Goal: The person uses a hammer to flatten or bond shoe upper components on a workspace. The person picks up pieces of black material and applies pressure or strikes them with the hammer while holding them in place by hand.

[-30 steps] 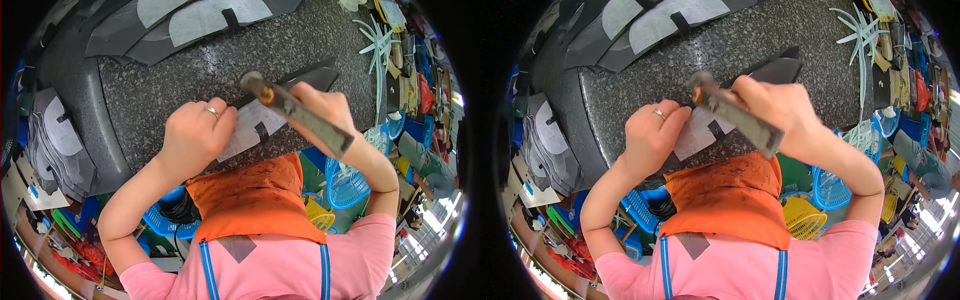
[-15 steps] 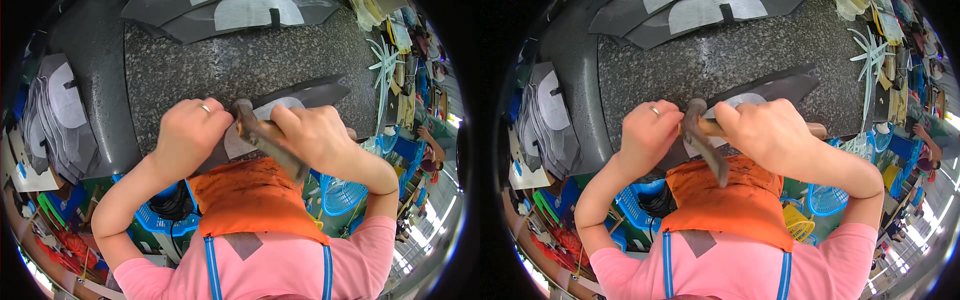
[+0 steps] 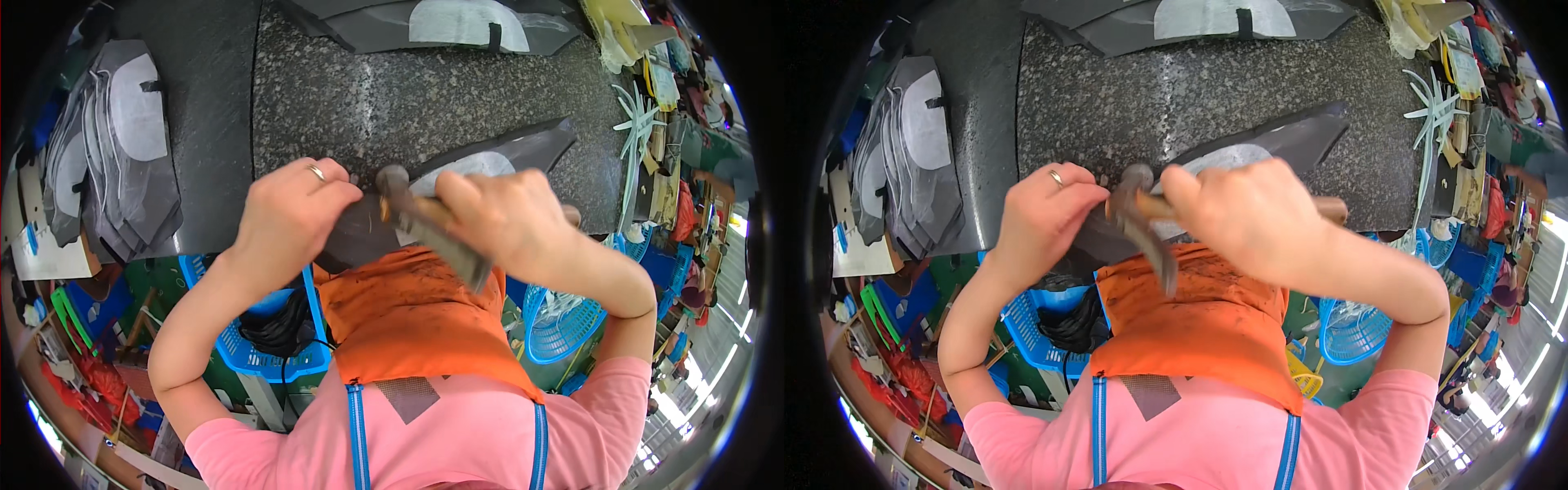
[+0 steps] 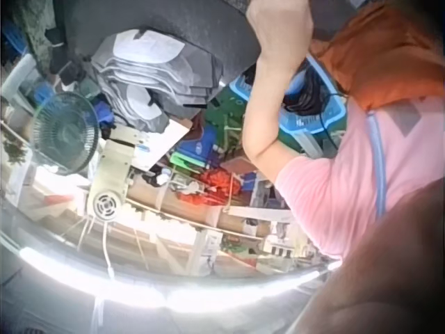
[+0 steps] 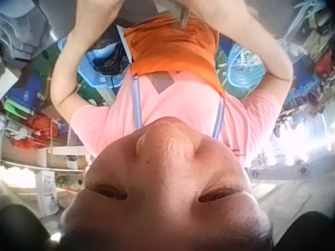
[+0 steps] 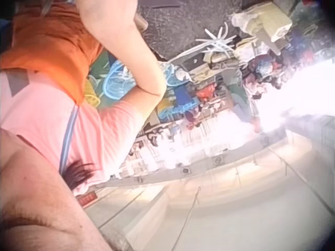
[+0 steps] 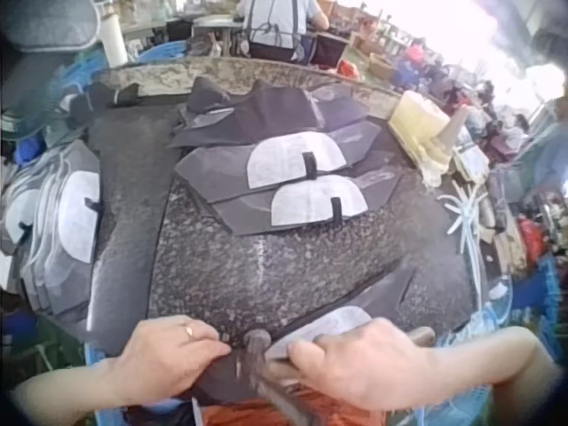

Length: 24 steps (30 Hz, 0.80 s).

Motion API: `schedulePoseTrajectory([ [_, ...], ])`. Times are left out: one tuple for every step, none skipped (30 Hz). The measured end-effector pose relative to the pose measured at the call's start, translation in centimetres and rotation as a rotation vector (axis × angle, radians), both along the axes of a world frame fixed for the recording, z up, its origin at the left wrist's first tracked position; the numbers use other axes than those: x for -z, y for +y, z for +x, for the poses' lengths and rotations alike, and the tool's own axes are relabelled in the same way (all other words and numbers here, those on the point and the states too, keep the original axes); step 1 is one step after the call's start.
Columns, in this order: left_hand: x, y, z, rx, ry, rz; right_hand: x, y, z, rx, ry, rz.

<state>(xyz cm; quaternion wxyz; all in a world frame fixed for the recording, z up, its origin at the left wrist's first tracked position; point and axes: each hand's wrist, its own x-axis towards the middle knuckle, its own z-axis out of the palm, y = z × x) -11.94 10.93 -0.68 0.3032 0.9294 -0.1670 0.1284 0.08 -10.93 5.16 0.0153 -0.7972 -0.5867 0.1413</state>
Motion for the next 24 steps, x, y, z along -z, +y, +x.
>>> schedulePoseTrajectory([
  [-0.1, 0.3, -0.5, 0.001, 0.007, 0.030, -0.5, 0.4, 0.9, 0.045, 0.134, 0.053],
  [-0.3, 0.4, -0.7, -0.001, 0.009, 0.061, -0.3, 0.6, 0.9, 0.038, 0.133, 0.057],
  [0.1, -0.3, -1.2, -0.001, -0.058, 0.160, 0.0, 0.7, 0.7, 0.034, 0.159, 0.088],
  [0.1, -0.1, -1.3, -0.007, -0.059, 0.165, 0.3, 0.9, 0.5, 0.031, 0.185, 0.119],
  [0.2, 0.2, -1.4, -0.083, -0.055, 0.118, 0.4, 1.0, 0.0, -0.015, 0.088, 0.087],
  [0.2, 0.4, -1.4, -0.159, -0.052, 0.070, 0.3, 1.2, 0.0, -0.015, 0.089, 0.091],
  [-0.4, 0.3, -1.9, -0.336, 0.115, 0.002, 0.1, 1.3, 0.3, 0.012, 0.135, 0.089],
  [-0.3, 0.2, -2.2, -0.340, 0.112, 0.006, 0.0, 1.5, 0.6, 0.037, 0.180, 0.088],
  [0.2, 0.0, -2.6, -0.358, 0.063, -0.022, 0.0, 1.5, 0.7, 0.033, 0.210, 0.127],
  [0.7, -0.2, -2.9, -0.376, 0.013, -0.050, -0.2, 1.6, 0.7, 0.029, 0.209, 0.131],
  [1.1, -0.3, -3.2, -0.371, -0.038, -0.034, -0.5, 1.7, 0.5, 0.044, 0.227, 0.140],
  [1.2, -0.4, -3.3, -0.374, -0.038, -0.029, -0.6, 1.8, 0.4, 0.058, 0.245, 0.148],
  [1.3, -0.6, -3.3, -0.361, -0.099, 0.023, -0.4, 1.9, 0.4, 0.056, 0.247, 0.152],
  [1.3, -0.7, -3.4, -0.347, -0.160, 0.076, -0.3, 2.1, 0.5, 0.038, 0.243, 0.133],
  [1.7, -0.6, -3.7, -0.332, -0.188, 0.109, -0.1, 2.2, 0.5, 0.021, 0.240, 0.115],
  [1.6, -0.7, -3.9, -0.333, -0.187, 0.115, 0.0, 2.3, 0.3, 0.019, 0.242, 0.120],
  [1.5, -1.0, -4.1, -0.305, -0.198, 0.136, 0.0, 2.4, 0.0, 0.027, 0.275, 0.169],
  [1.3, -1.1, -4.4, -0.277, -0.207, 0.159, 0.0, 2.4, -0.3, 0.035, 0.310, 0.219],
  [1.0, -1.1, -4.4, -0.226, -0.248, 0.241, 0.2, 2.6, -0.5, 0.034, 0.315, 0.225],
  [0.8, -1.1, -4.4, -0.224, -0.251, 0.251, 0.3, 3.1, -0.5, 0.021, 0.272, 0.195],
  [0.6, -1.3, -4.6, -0.192, -0.235, 0.312, 0.4, 3.3, -0.5, 0.009, 0.232, 0.166],
  [0.5, -1.5, -4.9, -0.159, -0.216, 0.373, 0.6, 3.5, -0.9, 0.010, 0.235, 0.176],
  [0.4, -1.5, -5.0, -0.133, -0.184, 0.424, 0.5, 3.6, -1.1, 0.013, 0.225, 0.187],
  [0.2, -1.6, -5.0, -0.125, -0.190, 0.435, 0.5, 3.5, -1.2, 0.018, 0.217, 0.198],
])
